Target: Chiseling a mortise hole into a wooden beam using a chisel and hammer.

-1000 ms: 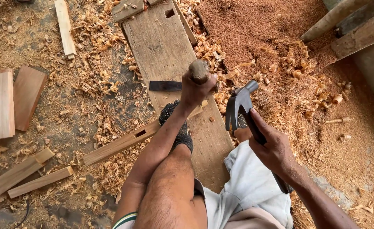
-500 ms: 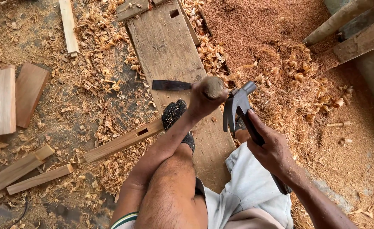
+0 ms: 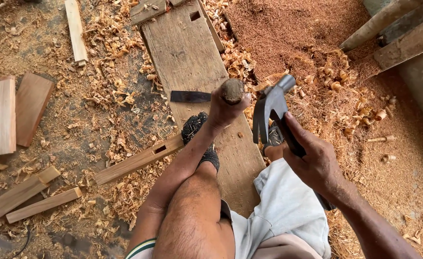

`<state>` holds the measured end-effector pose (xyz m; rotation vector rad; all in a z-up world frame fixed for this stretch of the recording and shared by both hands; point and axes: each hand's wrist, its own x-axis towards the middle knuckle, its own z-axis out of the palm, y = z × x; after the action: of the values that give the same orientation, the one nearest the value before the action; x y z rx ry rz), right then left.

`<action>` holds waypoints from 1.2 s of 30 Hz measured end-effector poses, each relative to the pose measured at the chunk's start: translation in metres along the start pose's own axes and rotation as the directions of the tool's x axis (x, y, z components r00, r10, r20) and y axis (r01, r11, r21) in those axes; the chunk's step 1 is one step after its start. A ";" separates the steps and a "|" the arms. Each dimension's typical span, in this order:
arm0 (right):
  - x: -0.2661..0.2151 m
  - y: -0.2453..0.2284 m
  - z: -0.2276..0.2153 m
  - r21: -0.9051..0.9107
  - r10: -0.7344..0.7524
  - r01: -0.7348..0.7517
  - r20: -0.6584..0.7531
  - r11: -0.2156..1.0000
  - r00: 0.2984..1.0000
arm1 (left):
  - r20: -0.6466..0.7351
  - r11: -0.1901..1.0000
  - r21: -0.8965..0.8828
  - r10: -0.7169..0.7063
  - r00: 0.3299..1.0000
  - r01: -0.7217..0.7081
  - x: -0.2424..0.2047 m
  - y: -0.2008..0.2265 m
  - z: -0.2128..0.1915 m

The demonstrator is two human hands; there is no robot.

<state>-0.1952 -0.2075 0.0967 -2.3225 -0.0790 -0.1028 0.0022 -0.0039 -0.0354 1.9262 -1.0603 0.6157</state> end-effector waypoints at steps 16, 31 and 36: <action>0.055 -0.019 0.009 -0.364 -0.066 0.154 0.244 0.919 0.968 | -0.215 0.994 -0.070 0.064 0.974 -0.080 -0.036 -0.029 0.031; 0.050 -0.014 0.024 -0.349 -0.130 0.211 0.240 0.913 0.962 | 0.090 0.894 0.069 -0.447 0.890 0.443 -0.068 -0.045 0.030; 0.001 0.014 0.045 -0.085 0.025 -0.021 0.049 0.996 0.998 | 0.007 0.743 0.511 -0.506 0.862 0.432 -0.147 -0.139 0.097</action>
<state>-0.1907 -0.1841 0.0558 -2.4102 -0.0741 -0.0374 0.0460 0.0207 -0.2537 2.6077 -0.4622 0.4842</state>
